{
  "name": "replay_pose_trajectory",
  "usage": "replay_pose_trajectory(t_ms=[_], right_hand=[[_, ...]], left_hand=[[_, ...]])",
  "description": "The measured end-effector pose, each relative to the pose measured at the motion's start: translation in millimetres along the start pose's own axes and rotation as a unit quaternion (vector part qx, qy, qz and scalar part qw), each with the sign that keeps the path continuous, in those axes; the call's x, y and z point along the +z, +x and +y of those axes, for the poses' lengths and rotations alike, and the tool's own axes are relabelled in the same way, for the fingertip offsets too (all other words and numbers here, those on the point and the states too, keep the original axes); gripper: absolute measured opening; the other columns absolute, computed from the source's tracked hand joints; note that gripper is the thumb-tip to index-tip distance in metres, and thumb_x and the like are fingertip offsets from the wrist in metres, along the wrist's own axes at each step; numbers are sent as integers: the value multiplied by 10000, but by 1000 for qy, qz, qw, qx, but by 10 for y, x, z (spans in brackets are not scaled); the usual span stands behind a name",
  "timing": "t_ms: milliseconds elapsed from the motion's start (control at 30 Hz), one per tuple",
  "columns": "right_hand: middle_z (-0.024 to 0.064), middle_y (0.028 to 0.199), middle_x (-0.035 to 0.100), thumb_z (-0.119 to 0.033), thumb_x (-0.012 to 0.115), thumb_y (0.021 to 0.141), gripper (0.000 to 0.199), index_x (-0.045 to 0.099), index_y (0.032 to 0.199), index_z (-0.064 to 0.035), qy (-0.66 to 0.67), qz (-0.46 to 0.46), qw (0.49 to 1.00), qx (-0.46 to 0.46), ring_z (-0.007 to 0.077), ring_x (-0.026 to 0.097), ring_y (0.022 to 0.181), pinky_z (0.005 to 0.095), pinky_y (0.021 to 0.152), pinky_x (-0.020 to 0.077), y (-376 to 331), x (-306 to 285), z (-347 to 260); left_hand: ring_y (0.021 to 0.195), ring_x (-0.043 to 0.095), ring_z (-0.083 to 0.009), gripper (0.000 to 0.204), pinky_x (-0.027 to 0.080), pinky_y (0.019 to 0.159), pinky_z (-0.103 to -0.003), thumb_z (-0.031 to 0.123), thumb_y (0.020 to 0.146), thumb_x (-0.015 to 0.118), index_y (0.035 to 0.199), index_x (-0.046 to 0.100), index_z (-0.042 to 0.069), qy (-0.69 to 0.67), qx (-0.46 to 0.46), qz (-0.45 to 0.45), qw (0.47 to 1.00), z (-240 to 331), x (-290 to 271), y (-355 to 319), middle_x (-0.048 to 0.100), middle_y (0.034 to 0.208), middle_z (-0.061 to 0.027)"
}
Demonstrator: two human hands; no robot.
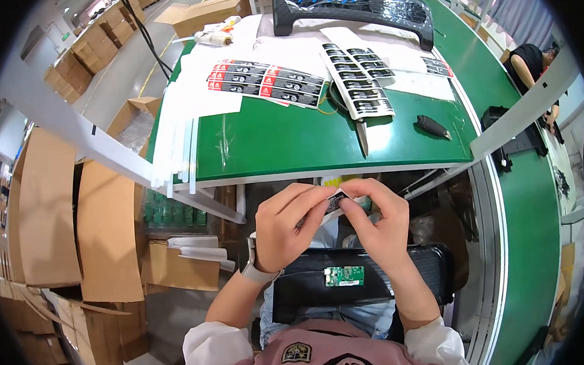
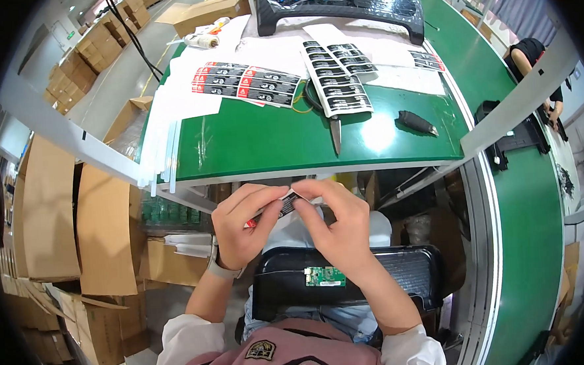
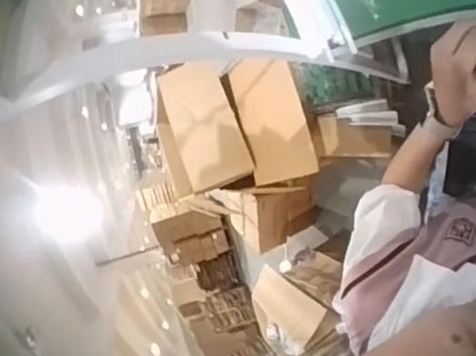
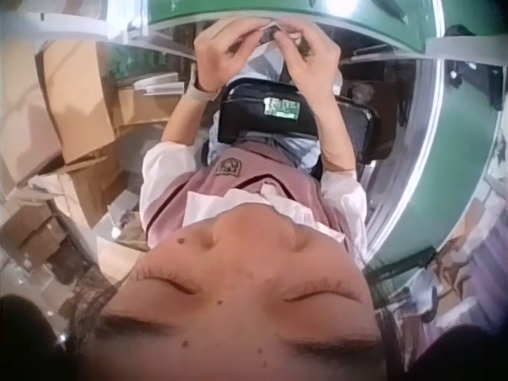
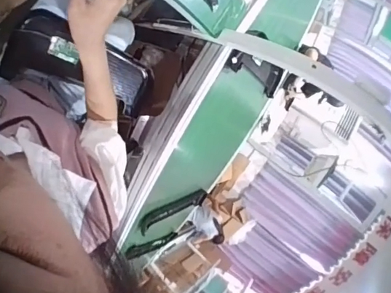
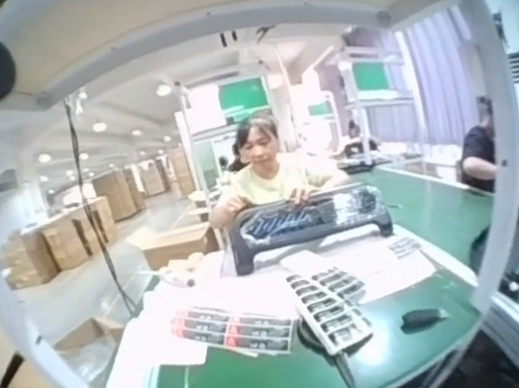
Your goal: Applying adhesive warning labels to plastic components at a factory workstation.
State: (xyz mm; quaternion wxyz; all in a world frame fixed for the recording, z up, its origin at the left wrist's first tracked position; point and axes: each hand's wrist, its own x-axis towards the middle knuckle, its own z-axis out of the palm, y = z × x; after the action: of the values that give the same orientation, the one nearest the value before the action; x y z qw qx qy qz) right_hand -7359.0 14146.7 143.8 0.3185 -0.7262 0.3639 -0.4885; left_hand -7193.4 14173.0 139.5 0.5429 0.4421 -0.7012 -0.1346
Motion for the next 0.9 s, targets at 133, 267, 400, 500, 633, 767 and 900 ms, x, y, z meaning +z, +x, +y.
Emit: replay_pose_trajectory(t_ms=[133,267,400,500,633,767,900], right_hand=[[90,802,648,24,696,764,212,661,969,-20,-40,41,997,-41,235,624,716,315,706,476,-20,-15,9],[77,809,644,37,703,738,224,656,947,-31,-133,31,978,-156,257,603,724,375,793,449,19,-42,54],[68,823,650,26,709,730,211,653,924,-36,-151,19,975,-164,242,613,744,398,817,446,12,-78,60],[64,828,655,19,710,723,191,649,894,-38,-185,17,967,-174,238,624,749,388,830,450,1,-96,66],[56,828,657,10,716,706,177,650,862,-43,-208,1,958,-199,237,637,745,387,814,474,-4,-118,113],[51,827,655,2,718,676,191,653,850,-44,-208,-15,949,-235,229,638,735,395,767,500,2,-147,147],[57,835,654,-10,708,670,190,655,851,-38,-213,-25,939,-269,225,642,737,394,754,512,-4,-173,222]], left_hand=[[663,627,-233,227,495,567,-302,-6,772,695,994,679,33,52,36,-9,998,-20,52,-16,647,860,-89],[656,615,-244,197,494,573,-316,-3,764,696,957,671,29,34,33,-24,999,-13,60,0,635,832,-91],[660,613,-253,177,493,577,-320,-11,764,689,935,664,24,29,35,-39,998,14,58,-1,629,825,-96],[660,613,-261,171,493,578,-321,-20,763,684,929,658,15,30,32,-45,998,7,59,0,627,819,-103],[674,627,-238,165,499,593,-294,-40,762,684,923,665,-11,-9,9,-57,998,-41,66,-17,641,819,-113],[666,636,-229,128,515,613,-281,-23,802,665,930,664,-30,-80,-63,-96,990,-49,51,-20,637,816,-124],[671,637,-155,125,517,618,-259,-5,827,660,947,672,-38,-130,-122,-139,974,-131,20,-16,661,819,-107]])
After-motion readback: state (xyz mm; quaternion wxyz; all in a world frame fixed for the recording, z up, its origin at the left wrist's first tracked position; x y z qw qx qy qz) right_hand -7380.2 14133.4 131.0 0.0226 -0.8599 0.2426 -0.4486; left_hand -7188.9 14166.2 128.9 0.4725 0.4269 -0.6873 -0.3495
